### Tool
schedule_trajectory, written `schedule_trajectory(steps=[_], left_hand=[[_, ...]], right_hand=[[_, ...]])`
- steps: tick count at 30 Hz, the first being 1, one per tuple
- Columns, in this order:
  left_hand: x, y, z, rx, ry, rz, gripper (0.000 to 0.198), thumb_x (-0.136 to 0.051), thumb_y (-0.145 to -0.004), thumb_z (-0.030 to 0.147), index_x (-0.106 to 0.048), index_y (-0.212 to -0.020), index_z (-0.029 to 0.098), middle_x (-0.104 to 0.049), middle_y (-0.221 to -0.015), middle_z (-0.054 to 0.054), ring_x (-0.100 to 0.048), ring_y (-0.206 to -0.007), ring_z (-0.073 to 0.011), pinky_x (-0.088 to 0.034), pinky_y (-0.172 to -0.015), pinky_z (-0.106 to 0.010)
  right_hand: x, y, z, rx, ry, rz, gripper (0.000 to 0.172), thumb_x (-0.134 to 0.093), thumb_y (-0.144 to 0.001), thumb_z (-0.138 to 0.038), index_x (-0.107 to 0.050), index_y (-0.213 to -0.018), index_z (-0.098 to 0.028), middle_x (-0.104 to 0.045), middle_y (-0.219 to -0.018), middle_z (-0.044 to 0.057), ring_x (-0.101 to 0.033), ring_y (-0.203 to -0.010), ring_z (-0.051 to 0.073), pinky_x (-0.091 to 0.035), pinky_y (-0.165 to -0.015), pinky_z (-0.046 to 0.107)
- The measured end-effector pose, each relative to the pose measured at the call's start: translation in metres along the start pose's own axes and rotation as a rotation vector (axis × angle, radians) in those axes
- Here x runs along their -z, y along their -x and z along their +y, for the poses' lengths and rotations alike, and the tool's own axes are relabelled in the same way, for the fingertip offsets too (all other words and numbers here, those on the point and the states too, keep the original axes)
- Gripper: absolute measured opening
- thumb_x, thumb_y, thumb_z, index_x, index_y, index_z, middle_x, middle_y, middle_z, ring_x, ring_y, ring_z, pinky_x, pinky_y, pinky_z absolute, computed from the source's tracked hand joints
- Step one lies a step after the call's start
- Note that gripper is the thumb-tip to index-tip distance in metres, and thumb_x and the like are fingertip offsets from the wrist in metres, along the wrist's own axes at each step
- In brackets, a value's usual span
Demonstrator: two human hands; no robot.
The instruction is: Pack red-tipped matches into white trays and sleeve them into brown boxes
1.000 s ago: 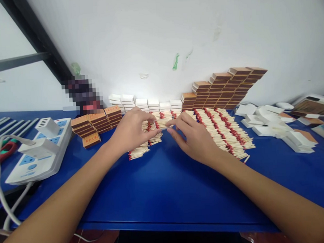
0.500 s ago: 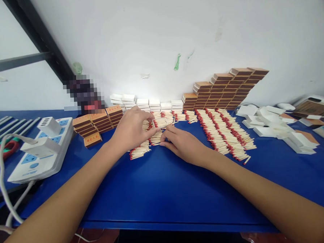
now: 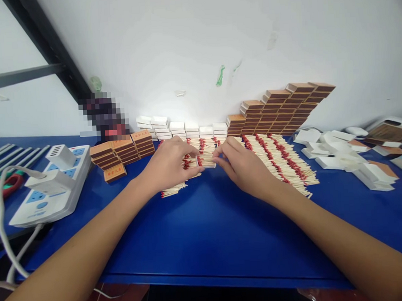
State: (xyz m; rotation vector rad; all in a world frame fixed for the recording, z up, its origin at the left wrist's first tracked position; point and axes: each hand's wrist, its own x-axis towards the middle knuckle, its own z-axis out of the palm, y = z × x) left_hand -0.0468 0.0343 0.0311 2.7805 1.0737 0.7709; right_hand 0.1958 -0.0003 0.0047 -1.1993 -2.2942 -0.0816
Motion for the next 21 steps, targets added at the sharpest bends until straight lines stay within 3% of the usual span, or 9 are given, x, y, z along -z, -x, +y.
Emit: schedule_trajectory(steps=[3,11,17,21], left_hand=[[-0.001,0.001,0.006,-0.015,0.055,-0.048,0.027,-0.083,-0.086,0.041,-0.079,-0.104,0.021,-0.076,-0.09,-0.005,-0.065,-0.094,-0.0261,-0.049,-0.085,-0.04],[-0.002,0.0,0.006,-0.011,0.077,-0.03,0.027,-0.084,-0.086,0.041,-0.078,-0.104,0.022,-0.076,-0.091,-0.005,-0.066,-0.094,-0.0258,-0.05,-0.085,-0.04],[0.001,0.0,0.001,0.014,0.034,0.039,0.026,-0.082,-0.087,0.042,-0.077,-0.1,0.02,-0.078,-0.094,-0.005,-0.068,-0.094,-0.0256,-0.051,-0.086,-0.039],[0.004,-0.001,-0.005,0.093,-0.068,0.083,0.022,-0.079,-0.089,0.038,-0.077,-0.099,0.019,-0.078,-0.094,-0.007,-0.067,-0.096,-0.0287,-0.05,-0.089,-0.044]], right_hand=[[0.001,-0.001,0.003,0.005,0.08,0.018,0.015,-0.046,-0.11,-0.027,-0.058,-0.105,-0.02,-0.06,-0.106,0.011,-0.06,-0.086,0.024,-0.046,-0.072,0.035],[0.004,0.001,-0.001,0.049,0.099,-0.034,0.016,-0.047,-0.11,-0.026,-0.06,-0.106,-0.02,-0.062,-0.107,0.012,-0.061,-0.087,0.024,-0.046,-0.073,0.035],[0.003,0.002,-0.008,0.06,-0.012,0.065,0.019,-0.047,-0.111,-0.028,-0.063,-0.107,-0.019,-0.065,-0.104,0.01,-0.061,-0.085,0.021,-0.046,-0.073,0.034],[-0.009,0.004,-0.017,0.129,-0.047,-0.063,0.021,-0.047,-0.112,-0.029,-0.066,-0.112,-0.02,-0.065,-0.101,0.008,-0.063,-0.085,0.02,-0.047,-0.074,0.032]])
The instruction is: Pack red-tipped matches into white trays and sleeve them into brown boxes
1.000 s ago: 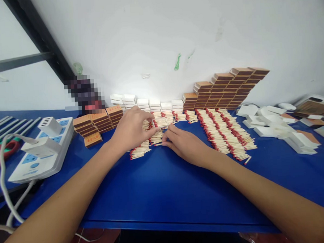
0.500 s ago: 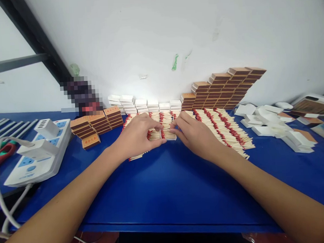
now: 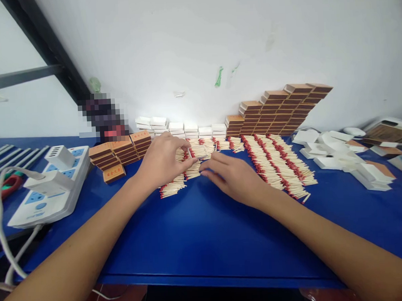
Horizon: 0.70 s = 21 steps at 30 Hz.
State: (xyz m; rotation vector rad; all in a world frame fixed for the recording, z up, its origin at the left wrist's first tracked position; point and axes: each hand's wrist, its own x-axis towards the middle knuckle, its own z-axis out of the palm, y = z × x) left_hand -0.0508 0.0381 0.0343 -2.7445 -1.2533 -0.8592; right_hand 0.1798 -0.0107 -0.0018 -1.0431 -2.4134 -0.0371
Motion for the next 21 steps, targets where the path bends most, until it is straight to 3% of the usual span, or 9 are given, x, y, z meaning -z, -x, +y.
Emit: schedule_trajectory(steps=[4,14,17,21], left_hand=[[0.0,-0.001,-0.002,0.025,-0.036,-0.012,0.02,-0.079,-0.088,0.036,-0.076,-0.098,0.019,-0.079,-0.095,-0.007,-0.067,-0.098,-0.0299,-0.05,-0.09,-0.046],[-0.003,-0.001,-0.003,0.009,-0.059,-0.027,0.026,-0.079,-0.089,0.039,-0.077,-0.101,0.017,-0.078,-0.095,-0.009,-0.067,-0.099,-0.0306,-0.05,-0.091,-0.046],[-0.003,0.0,-0.002,-0.005,-0.068,-0.048,0.025,-0.079,-0.09,0.039,-0.076,-0.1,0.017,-0.078,-0.094,-0.009,-0.067,-0.097,-0.03,-0.05,-0.09,-0.045],[-0.005,0.002,0.002,-0.06,-0.072,-0.067,0.023,-0.08,-0.089,0.038,-0.076,-0.1,0.018,-0.077,-0.091,-0.008,-0.066,-0.093,-0.0295,-0.049,-0.086,-0.044]], right_hand=[[-0.012,-0.003,-0.004,0.025,0.008,-0.168,0.02,-0.049,-0.11,-0.025,-0.068,-0.116,-0.021,-0.065,-0.106,0.008,-0.064,-0.087,0.019,-0.047,-0.073,0.03],[-0.011,-0.004,-0.001,-0.069,-0.053,-0.214,0.011,-0.053,-0.107,-0.019,-0.062,-0.1,-0.019,-0.062,-0.105,0.007,-0.061,-0.08,0.018,-0.047,-0.071,0.031],[-0.005,-0.002,0.0,-0.069,-0.059,-0.181,0.011,-0.051,-0.108,-0.021,-0.061,-0.103,-0.019,-0.062,-0.104,0.007,-0.062,-0.083,0.019,-0.048,-0.073,0.032],[0.007,-0.001,0.007,-0.088,-0.045,-0.039,0.012,-0.049,-0.11,-0.025,-0.058,-0.104,-0.021,-0.062,-0.107,0.008,-0.062,-0.086,0.021,-0.049,-0.075,0.033]])
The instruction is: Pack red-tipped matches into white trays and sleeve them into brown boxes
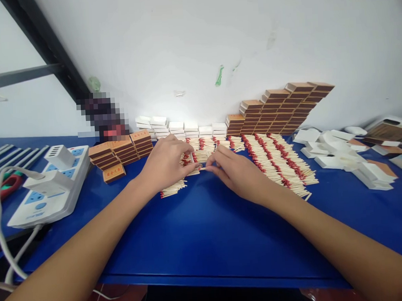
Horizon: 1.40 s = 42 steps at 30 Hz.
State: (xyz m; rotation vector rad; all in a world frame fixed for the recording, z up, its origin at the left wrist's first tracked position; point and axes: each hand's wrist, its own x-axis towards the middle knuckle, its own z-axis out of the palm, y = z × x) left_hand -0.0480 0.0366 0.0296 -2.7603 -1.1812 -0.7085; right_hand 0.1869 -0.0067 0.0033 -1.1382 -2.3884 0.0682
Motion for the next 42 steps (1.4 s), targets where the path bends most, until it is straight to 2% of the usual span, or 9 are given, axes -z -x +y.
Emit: schedule_trajectory(steps=[4,10,14,18,24,28,31,36,42], left_hand=[[-0.003,0.001,0.006,-0.054,0.046,-0.029,0.025,-0.08,-0.089,0.04,-0.077,-0.101,0.018,-0.076,-0.091,-0.008,-0.066,-0.094,-0.0286,-0.049,-0.087,-0.043],[-0.002,0.002,0.014,-0.074,0.131,-0.039,0.027,-0.08,-0.09,0.044,-0.075,-0.099,0.019,-0.074,-0.089,-0.005,-0.064,-0.093,-0.0264,-0.047,-0.085,-0.04],[-0.001,0.002,0.015,-0.078,0.149,-0.029,0.026,-0.081,-0.089,0.042,-0.074,-0.096,0.018,-0.073,-0.089,-0.005,-0.063,-0.093,-0.0259,-0.046,-0.084,-0.039],[-0.002,0.002,0.013,-0.071,0.158,-0.007,0.026,-0.083,-0.088,0.041,-0.075,-0.097,0.018,-0.075,-0.089,-0.005,-0.065,-0.093,-0.0258,-0.048,-0.086,-0.04],[-0.002,0.002,0.009,-0.047,0.154,0.031,0.028,-0.084,-0.087,0.04,-0.077,-0.103,0.018,-0.078,-0.096,-0.007,-0.068,-0.095,-0.0264,-0.05,-0.086,-0.04],[0.0,0.001,0.004,-0.02,0.125,0.048,0.027,-0.082,-0.088,0.04,-0.077,-0.104,0.019,-0.078,-0.095,-0.005,-0.067,-0.095,-0.0262,-0.05,-0.086,-0.04],[0.002,-0.001,0.0,0.011,0.071,0.055,0.024,-0.08,-0.09,0.039,-0.077,-0.101,0.018,-0.078,-0.092,-0.005,-0.066,-0.094,-0.0272,-0.049,-0.088,-0.042],[0.003,-0.002,-0.002,0.051,0.019,0.07,0.022,-0.079,-0.09,0.037,-0.077,-0.101,0.018,-0.079,-0.095,-0.007,-0.066,-0.098,-0.0295,-0.049,-0.091,-0.045],[0.001,-0.001,-0.003,0.044,-0.001,0.082,0.02,-0.079,-0.09,0.035,-0.077,-0.097,0.017,-0.079,-0.095,-0.009,-0.065,-0.097,-0.03,-0.05,-0.09,-0.046]], right_hand=[[0.006,-0.001,0.007,-0.036,0.141,0.121,0.014,-0.046,-0.111,-0.026,-0.058,-0.105,-0.02,-0.063,-0.107,0.011,-0.061,-0.086,0.023,-0.046,-0.072,0.034],[0.003,-0.002,0.008,-0.035,0.257,0.102,0.019,-0.045,-0.112,-0.026,-0.06,-0.106,-0.018,-0.063,-0.107,0.011,-0.061,-0.084,0.023,-0.043,-0.068,0.033],[0.003,-0.002,0.006,-0.026,0.242,0.084,0.023,-0.043,-0.112,-0.028,-0.062,-0.105,-0.017,-0.063,-0.106,0.012,-0.062,-0.084,0.023,-0.043,-0.068,0.033],[0.004,-0.001,0.005,0.001,0.184,0.12,0.026,-0.041,-0.113,-0.027,-0.064,-0.104,-0.017,-0.062,-0.103,0.011,-0.061,-0.083,0.022,-0.044,-0.069,0.033],[0.005,0.001,0.005,0.048,0.067,0.178,0.024,-0.043,-0.112,-0.024,-0.065,-0.114,-0.018,-0.062,-0.104,0.011,-0.061,-0.087,0.023,-0.048,-0.073,0.035],[0.004,0.002,0.003,0.052,0.053,0.233,0.021,-0.046,-0.11,-0.023,-0.067,-0.112,-0.018,-0.063,-0.103,0.011,-0.062,-0.085,0.022,-0.05,-0.074,0.035],[-0.004,0.002,0.0,0.07,0.052,0.171,0.02,-0.049,-0.11,-0.025,-0.067,-0.109,-0.018,-0.063,-0.101,0.009,-0.061,-0.08,0.02,-0.049,-0.071,0.034],[-0.022,-0.001,-0.005,0.104,0.041,-0.04,0.02,-0.053,-0.108,-0.025,-0.068,-0.12,-0.018,-0.062,-0.108,0.009,-0.063,-0.085,0.021,-0.05,-0.074,0.034],[-0.026,-0.003,-0.003,0.069,-0.009,-0.078,0.018,-0.052,-0.109,-0.026,-0.069,-0.111,-0.019,-0.062,-0.108,0.009,-0.063,-0.084,0.02,-0.049,-0.075,0.033]])
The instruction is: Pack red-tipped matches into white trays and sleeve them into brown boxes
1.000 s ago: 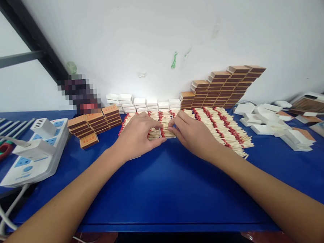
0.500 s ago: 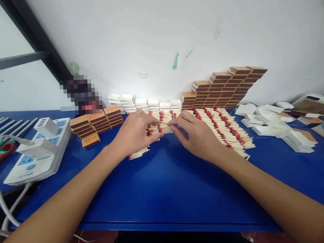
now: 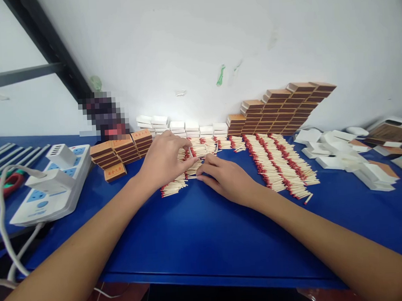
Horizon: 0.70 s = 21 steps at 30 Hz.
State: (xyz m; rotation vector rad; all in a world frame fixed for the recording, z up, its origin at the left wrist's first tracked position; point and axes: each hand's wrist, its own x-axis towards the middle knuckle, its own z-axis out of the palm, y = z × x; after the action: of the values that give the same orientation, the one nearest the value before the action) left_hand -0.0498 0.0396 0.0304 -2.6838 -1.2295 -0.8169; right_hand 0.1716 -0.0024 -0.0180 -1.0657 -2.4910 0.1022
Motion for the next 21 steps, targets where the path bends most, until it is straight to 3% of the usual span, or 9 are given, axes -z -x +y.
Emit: schedule_trajectory(steps=[6,12,17,21], left_hand=[[0.0,0.001,0.0,-0.009,-0.005,-0.003,0.023,-0.08,-0.09,0.036,-0.078,-0.101,0.016,-0.079,-0.094,-0.009,-0.065,-0.097,-0.03,-0.05,-0.091,-0.046],[-0.002,0.0,-0.003,-0.016,-0.014,-0.032,0.026,-0.08,-0.09,0.038,-0.077,-0.104,0.017,-0.078,-0.094,-0.008,-0.066,-0.097,-0.0296,-0.05,-0.09,-0.045],[-0.002,0.0,-0.002,-0.021,-0.006,-0.081,0.025,-0.078,-0.091,0.04,-0.076,-0.102,0.017,-0.077,-0.091,-0.009,-0.066,-0.094,-0.0288,-0.049,-0.088,-0.043],[-0.002,0.0,-0.002,-0.034,0.016,-0.08,0.026,-0.079,-0.091,0.042,-0.076,-0.101,0.018,-0.077,-0.091,-0.008,-0.066,-0.093,-0.0285,-0.048,-0.087,-0.042]], right_hand=[[0.004,-0.004,-0.007,-0.098,-0.055,-0.08,0.011,-0.056,-0.107,-0.021,-0.066,-0.106,-0.018,-0.062,-0.111,0.008,-0.064,-0.084,0.018,-0.05,-0.077,0.032],[0.01,-0.005,-0.011,-0.132,0.096,-0.166,0.012,-0.053,-0.108,-0.019,-0.063,-0.102,-0.017,-0.063,-0.109,0.009,-0.063,-0.085,0.02,-0.047,-0.071,0.032],[0.019,0.004,-0.002,-0.08,0.066,-0.092,0.011,-0.051,-0.108,-0.017,-0.061,-0.102,-0.019,-0.061,-0.105,0.007,-0.063,-0.084,0.02,-0.047,-0.071,0.032],[0.027,0.008,0.007,-0.066,0.038,0.043,0.012,-0.047,-0.11,-0.021,-0.058,-0.105,-0.021,-0.061,-0.108,0.008,-0.063,-0.085,0.02,-0.048,-0.074,0.033]])
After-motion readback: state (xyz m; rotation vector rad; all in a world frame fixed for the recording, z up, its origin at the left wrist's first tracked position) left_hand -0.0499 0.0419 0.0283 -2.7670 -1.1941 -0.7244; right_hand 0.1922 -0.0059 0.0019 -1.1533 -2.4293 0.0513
